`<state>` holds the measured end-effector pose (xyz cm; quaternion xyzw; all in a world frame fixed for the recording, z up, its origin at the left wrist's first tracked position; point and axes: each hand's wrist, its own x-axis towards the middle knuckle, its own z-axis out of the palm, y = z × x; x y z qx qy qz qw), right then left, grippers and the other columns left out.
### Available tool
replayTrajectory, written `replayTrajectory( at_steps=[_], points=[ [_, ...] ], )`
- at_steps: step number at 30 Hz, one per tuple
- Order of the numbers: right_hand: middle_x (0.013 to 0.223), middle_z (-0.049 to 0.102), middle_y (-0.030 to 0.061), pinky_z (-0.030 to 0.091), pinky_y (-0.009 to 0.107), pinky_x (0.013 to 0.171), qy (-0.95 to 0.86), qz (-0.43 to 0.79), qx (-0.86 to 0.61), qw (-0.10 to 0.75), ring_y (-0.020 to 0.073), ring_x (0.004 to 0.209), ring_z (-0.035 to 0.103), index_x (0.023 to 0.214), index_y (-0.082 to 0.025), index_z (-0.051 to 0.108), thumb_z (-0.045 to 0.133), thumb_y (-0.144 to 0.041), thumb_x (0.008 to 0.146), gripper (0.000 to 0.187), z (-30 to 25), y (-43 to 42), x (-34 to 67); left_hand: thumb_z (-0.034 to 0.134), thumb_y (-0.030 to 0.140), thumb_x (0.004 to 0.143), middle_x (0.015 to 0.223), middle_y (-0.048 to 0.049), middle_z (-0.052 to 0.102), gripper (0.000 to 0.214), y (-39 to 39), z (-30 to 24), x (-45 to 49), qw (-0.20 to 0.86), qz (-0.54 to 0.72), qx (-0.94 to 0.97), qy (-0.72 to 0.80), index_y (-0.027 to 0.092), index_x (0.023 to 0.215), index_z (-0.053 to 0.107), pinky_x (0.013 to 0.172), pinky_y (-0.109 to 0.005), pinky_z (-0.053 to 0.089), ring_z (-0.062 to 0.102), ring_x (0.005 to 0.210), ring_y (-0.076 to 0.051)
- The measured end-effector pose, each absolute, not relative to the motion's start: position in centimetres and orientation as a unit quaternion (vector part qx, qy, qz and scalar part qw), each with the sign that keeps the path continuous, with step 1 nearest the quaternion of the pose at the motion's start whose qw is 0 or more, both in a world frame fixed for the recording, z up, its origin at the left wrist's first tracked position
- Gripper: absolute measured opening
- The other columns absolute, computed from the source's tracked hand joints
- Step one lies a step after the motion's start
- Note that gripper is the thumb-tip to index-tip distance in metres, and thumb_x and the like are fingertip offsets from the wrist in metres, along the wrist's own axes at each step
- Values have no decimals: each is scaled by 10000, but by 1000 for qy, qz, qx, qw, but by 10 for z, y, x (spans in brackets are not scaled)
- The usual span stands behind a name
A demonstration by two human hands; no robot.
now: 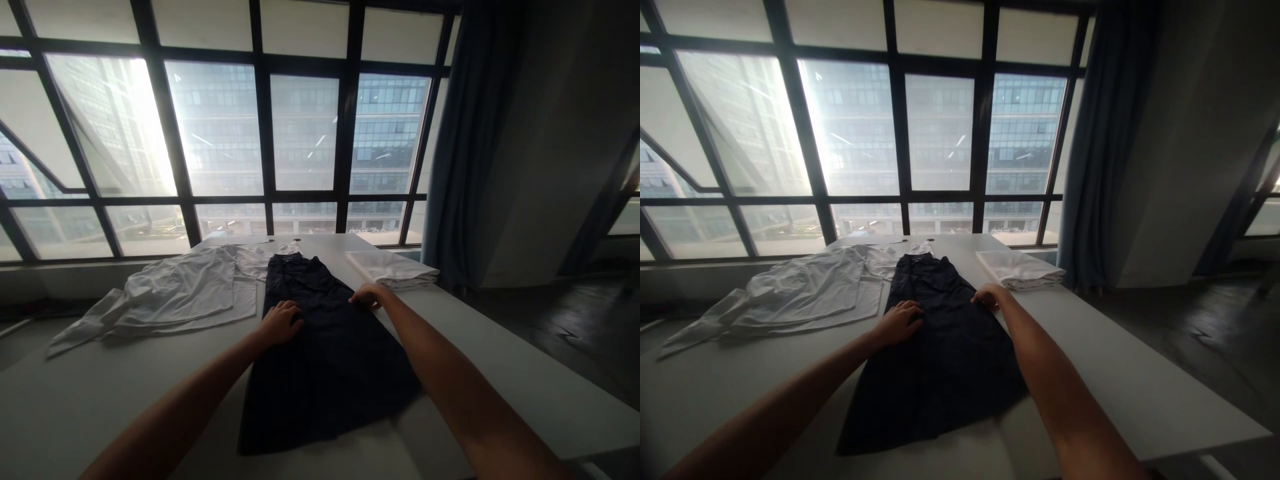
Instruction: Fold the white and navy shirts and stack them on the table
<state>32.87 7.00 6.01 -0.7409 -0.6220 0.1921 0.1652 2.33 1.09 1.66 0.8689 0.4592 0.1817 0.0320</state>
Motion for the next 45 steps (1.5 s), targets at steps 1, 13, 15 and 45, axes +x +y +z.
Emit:
replayTrajectory(
  at_steps=[1,13,15,45],
  points=[
    [596,653,78,505,321,576,-612,228,-743,148,210,603,649,641,-126,621,790,-237,697,209,63,67,327,525,360,932,1360,-96,589,335,12,11,24,36,181,871,456,217,1208,651,1080,-415,393,498,1288,-284],
    [644,668,38,531,269,511,-682,287,-657,144,200,566,648,971,-115,671,684,-128,688,284,79,36,238,431,374,986,1375,-77,596,372,9,0,23,29,202,870,449,204,1233,652,1117,-403,366,494,1308,-261],
    [590,650,43,519,263,485,-712,249,-649,101,215,556,649,971,-99,684,653,-135,701,274,75,28,214,401,335,995,1355,-84,608,368,11,-3,22,26,213,870,444,193,1227,648,1113,-396,374,515,1286,-254],
    [1613,236,124,194,446,1200,-860,95,-501,23,305,1483,216,1533,-166,358,471,-547,936,717,40,-25,252,448,695,893,1636,-137,44,826,-31,23,19,96,29,902,420,209,1544,297,1188,-580,69,19,1509,-330]
  ],
)
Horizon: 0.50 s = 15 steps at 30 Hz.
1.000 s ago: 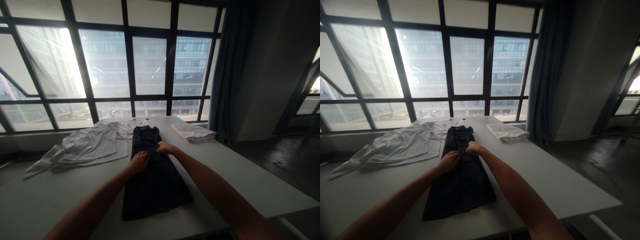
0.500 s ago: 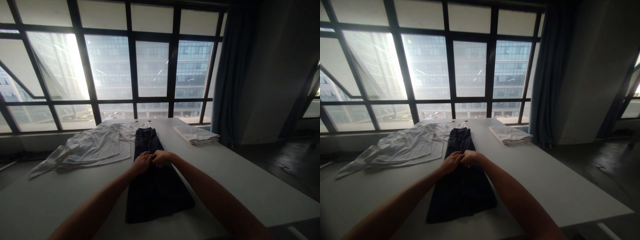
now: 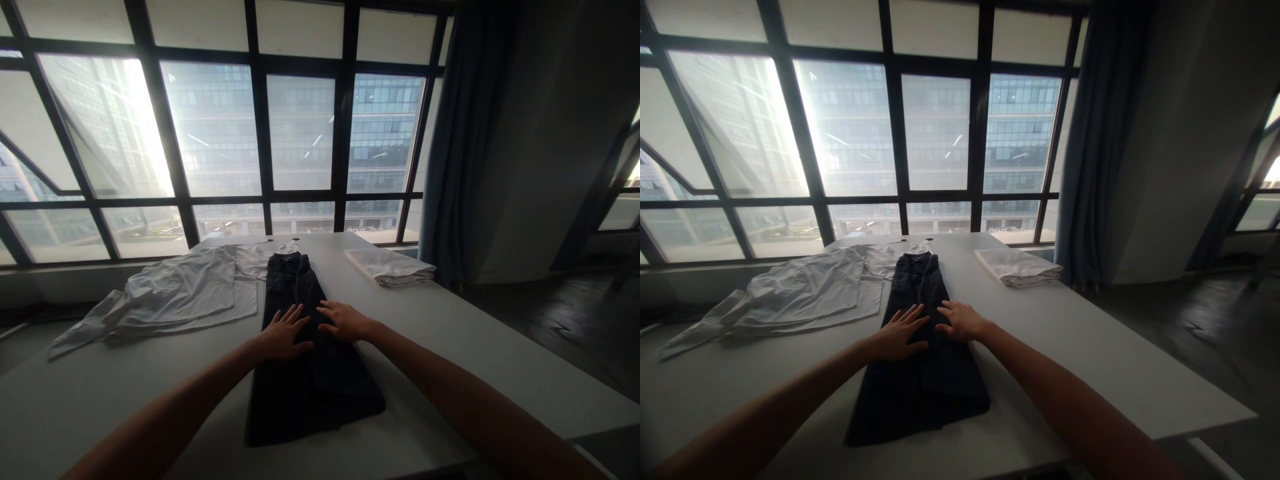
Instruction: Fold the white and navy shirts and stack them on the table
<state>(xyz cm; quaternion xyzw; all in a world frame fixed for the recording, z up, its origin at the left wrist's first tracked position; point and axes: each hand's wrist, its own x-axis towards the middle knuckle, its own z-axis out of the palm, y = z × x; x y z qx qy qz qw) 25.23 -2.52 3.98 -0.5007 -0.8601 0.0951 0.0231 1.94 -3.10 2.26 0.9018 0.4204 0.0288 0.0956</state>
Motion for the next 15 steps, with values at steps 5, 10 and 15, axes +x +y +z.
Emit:
replayTrajectory(
  at_steps=[5,10,15],
  points=[
    [1632,152,92,71,497,1209,-855,93,-507,52,274,1511,96,1562,-171,276,228,-638,975,751,14,-53,246,299,666,960,1632,-101,126,742,-77,20,17,113,44,918,378,226,1557,267,1200,-572,79,69,1511,-301],
    [1629,132,121,75,531,1198,-843,83,-531,14,291,1508,106,1568,-143,246,188,-654,965,792,12,-58,248,409,731,893,1635,-91,93,833,-101,25,12,125,45,953,274,279,1568,222,1199,-587,45,47,1507,-315],
    [1489,475,128,350,477,1096,-834,62,-547,-36,332,1343,464,1407,-217,551,434,-624,908,654,46,-39,242,406,721,899,1623,-147,79,842,-110,31,13,144,13,956,254,227,1562,247,1172,-640,68,49,1495,-352]
  ],
)
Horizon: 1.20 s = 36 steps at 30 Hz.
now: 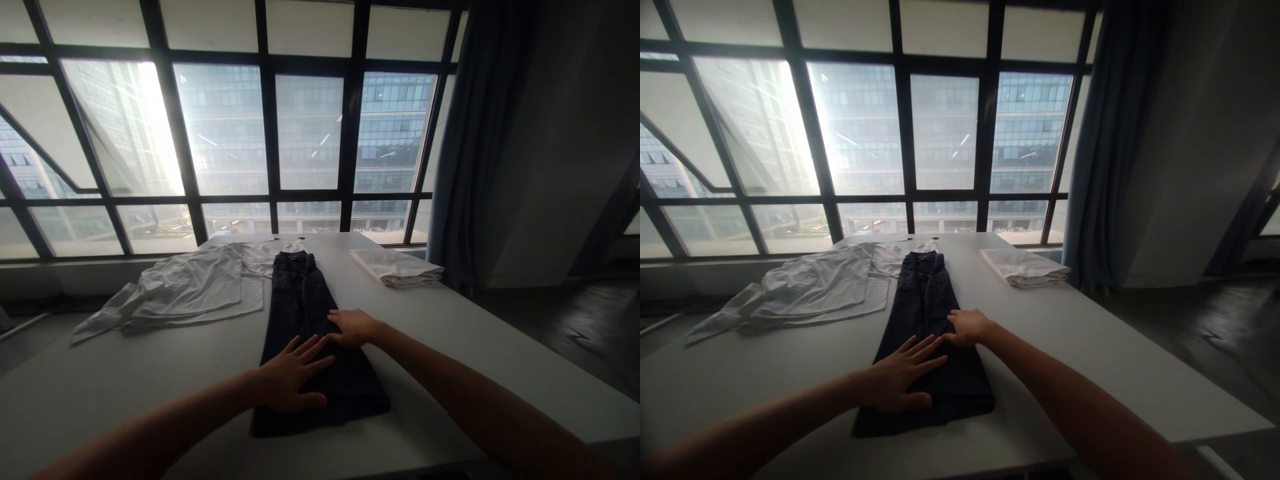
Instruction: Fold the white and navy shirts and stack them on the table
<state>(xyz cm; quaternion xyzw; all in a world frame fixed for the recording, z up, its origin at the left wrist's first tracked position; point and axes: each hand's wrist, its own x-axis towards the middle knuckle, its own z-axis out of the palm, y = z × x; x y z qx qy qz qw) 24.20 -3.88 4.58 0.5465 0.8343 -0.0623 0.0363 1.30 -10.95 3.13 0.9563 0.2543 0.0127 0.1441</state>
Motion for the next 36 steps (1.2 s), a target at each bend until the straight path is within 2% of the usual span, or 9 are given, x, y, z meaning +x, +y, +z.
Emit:
replayTrajectory(
  at_steps=[3,7,10,15,18,24,28,33,36],
  points=[
    [1330,630,106,452,412,989,820,-32,571,-6,298,1191,599,1268,-234,659,417,-517,947,492,64,-8,232,437,693,903,1612,-169,129,835,-116,41,13,153,1,957,247,198,1555,273,1151,-671,120,98,1486,-384],
    [1535,419,98,311,395,1135,831,31,547,-95,258,1401,394,1418,-184,519,409,-408,973,510,60,42,217,401,547,982,1538,-118,402,591,-108,57,15,176,33,957,226,220,1472,452,1153,-520,312,361,1427,-310],
    [1583,323,117,233,444,1172,829,1,556,-58,260,1460,280,1486,-157,420,372,-437,989,572,44,72,208,372,446,1016,1397,-82,588,458,-76,61,19,155,120,947,253,216,1348,589,1119,-392,392,529,1307,-229],
    [1421,537,153,351,470,1071,803,-19,593,-55,301,1301,497,1350,-177,568,315,-475,994,529,30,108,203,478,567,948,1575,-108,340,602,-17,38,24,90,79,946,300,231,1448,475,1184,-578,201,247,1473,-328],
    [1431,527,136,353,460,1063,792,-9,604,-87,283,1313,481,1330,-191,572,270,-448,1006,512,28,135,204,424,615,951,1606,-105,254,681,-5,24,23,112,45,950,289,243,1518,359,1183,-615,135,146,1496,-327],
    [1363,573,178,425,460,1006,696,-34,706,-128,324,1259,527,1283,-145,618,284,-551,973,609,30,205,204,372,660,946,1618,-90,215,718,-6,23,20,148,63,948,274,264,1541,306,1178,-635,124,127,1497,-333],
    [1276,635,197,502,387,912,632,-58,757,-156,323,1185,597,1252,-122,650,481,-605,875,636,37,248,200,360,693,933,1618,-83,212,752,-5,28,18,182,69,943,271,266,1548,288,1177,-653,99,115,1497,-343],
    [1203,684,172,544,332,791,631,-53,763,-131,298,1078,667,1208,-173,693,659,-434,778,504,40,285,190,342,699,936,1608,-98,233,756,-1,28,19,193,67,941,268,248,1541,311,1178,-649,111,133,1494,-345],
    [1169,693,190,535,343,793,656,-2,747,-108,298,1042,678,1174,-150,710,650,-270,794,403,41,299,183,339,705,934,1598,-104,258,756,3,21,21,177,69,944,269,246,1535,324,1177,-642,136,158,1489,-345]
  ],
)
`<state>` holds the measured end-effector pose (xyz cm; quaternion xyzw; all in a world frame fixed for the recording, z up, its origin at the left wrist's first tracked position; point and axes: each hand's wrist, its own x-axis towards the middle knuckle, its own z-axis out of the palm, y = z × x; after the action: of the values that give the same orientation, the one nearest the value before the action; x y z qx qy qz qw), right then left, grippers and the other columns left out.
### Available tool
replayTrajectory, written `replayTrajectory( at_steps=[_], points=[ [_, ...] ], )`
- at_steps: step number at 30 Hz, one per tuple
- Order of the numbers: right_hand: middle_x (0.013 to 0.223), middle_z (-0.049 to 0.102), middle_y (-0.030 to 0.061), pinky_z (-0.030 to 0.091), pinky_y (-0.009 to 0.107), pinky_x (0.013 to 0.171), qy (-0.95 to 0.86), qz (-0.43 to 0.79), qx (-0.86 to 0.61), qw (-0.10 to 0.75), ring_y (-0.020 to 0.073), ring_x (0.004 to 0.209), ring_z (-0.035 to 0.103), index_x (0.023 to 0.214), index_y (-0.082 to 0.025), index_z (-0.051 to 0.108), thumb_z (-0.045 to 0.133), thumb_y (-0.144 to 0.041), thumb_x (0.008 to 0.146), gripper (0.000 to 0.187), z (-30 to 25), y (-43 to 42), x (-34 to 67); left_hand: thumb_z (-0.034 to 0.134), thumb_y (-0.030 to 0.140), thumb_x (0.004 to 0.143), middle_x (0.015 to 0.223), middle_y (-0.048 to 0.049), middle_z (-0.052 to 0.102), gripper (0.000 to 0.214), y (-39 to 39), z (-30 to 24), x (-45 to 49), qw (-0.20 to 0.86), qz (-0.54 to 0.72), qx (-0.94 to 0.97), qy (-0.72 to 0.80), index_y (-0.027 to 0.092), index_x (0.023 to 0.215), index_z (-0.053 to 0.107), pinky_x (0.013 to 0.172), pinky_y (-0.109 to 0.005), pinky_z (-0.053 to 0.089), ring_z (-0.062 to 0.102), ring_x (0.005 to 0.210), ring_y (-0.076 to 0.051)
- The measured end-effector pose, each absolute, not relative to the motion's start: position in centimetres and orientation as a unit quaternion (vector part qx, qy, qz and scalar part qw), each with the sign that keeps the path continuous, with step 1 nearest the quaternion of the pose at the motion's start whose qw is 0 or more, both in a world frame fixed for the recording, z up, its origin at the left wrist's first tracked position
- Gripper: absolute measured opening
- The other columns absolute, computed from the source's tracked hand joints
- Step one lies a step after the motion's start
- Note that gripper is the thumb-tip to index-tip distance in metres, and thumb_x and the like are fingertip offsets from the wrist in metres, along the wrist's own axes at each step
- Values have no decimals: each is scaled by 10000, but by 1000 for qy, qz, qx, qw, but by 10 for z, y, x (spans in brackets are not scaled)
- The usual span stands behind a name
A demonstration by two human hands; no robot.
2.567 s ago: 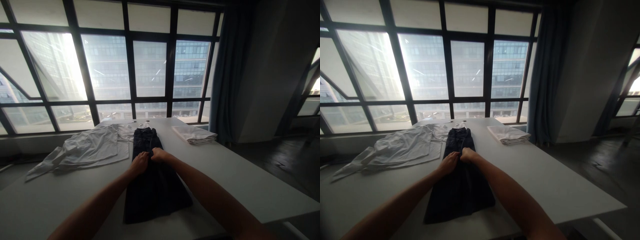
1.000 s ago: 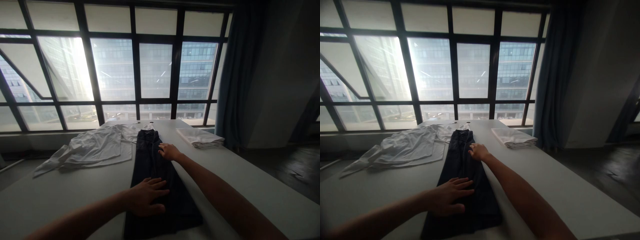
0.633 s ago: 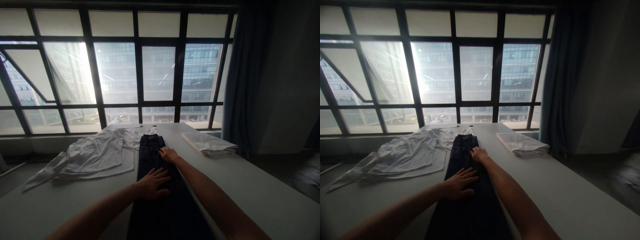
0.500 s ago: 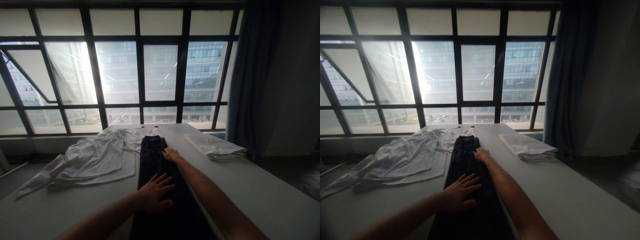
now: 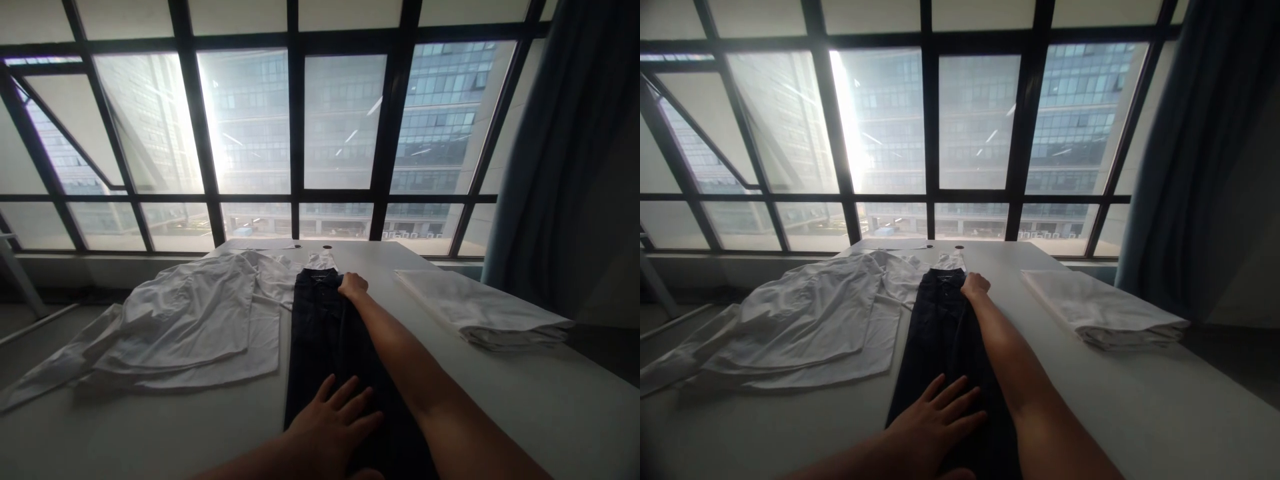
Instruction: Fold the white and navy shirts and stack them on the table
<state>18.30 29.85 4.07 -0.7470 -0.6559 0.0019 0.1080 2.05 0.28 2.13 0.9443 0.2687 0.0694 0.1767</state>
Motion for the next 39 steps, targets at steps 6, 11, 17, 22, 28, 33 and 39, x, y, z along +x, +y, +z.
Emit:
replayTrajectory(
  at_steps=[6,11,17,22,28,33,39],
  points=[
    [1310,589,256,399,448,1021,-696,-52,-707,115,322,1248,537,1266,-75,642,412,-164,927,419,29,309,174,349,673,950,1587,-101,278,719,8,12,21,148,72,950,266,247,1529,334,1169,-625,204,192,1480,-346],
    [1526,393,196,240,520,1137,-713,-5,-698,66,310,1413,340,1450,-124,474,378,-329,960,540,7,322,180,350,649,962,1585,-109,270,701,10,7,23,147,74,951,261,244,1533,326,1159,-640,213,204,1475,-359],
    [1651,47,132,-27,572,1172,-661,84,-745,26,279,1513,15,1587,-141,123,195,-429,987,670,-9,348,186,329,528,1015,1585,-83,275,586,15,-12,26,102,80,958,256,292,1549,281,1149,-615,269,236,1469,-348],
    [1650,35,140,-13,586,1165,-656,79,-750,39,288,1512,17,1589,-144,105,244,-374,970,675,-9,357,185,366,665,948,1580,-98,285,725,13,-9,26,97,78,957,261,269,1550,282,1157,-604,259,234,1467,-358],
    [1645,92,147,34,578,1169,-644,67,-758,71,284,1510,63,1583,-151,155,355,-316,924,707,-9,358,187,307,642,973,1576,-106,283,692,14,-5,27,104,62,958,260,243,1538,318,1145,-612,279,232,1469,-356],
    [1648,98,117,96,576,1170,-660,126,-734,94,261,1509,90,1583,-173,157,197,-398,986,639,-1,359,198,352,696,932,1582,-97,280,760,11,0,26,108,57,956,267,255,1547,290,1156,-610,261,222,1473,-352],
    [1658,50,50,36,501,1200,-724,89,-677,96,182,1515,24,1580,-187,172,199,-331,988,610,12,338,224,340,667,955,1604,-88,221,732,-4,29,25,167,57,943,281,247,1551,281,1177,-633,170,157,1489,-342]
  ],
)
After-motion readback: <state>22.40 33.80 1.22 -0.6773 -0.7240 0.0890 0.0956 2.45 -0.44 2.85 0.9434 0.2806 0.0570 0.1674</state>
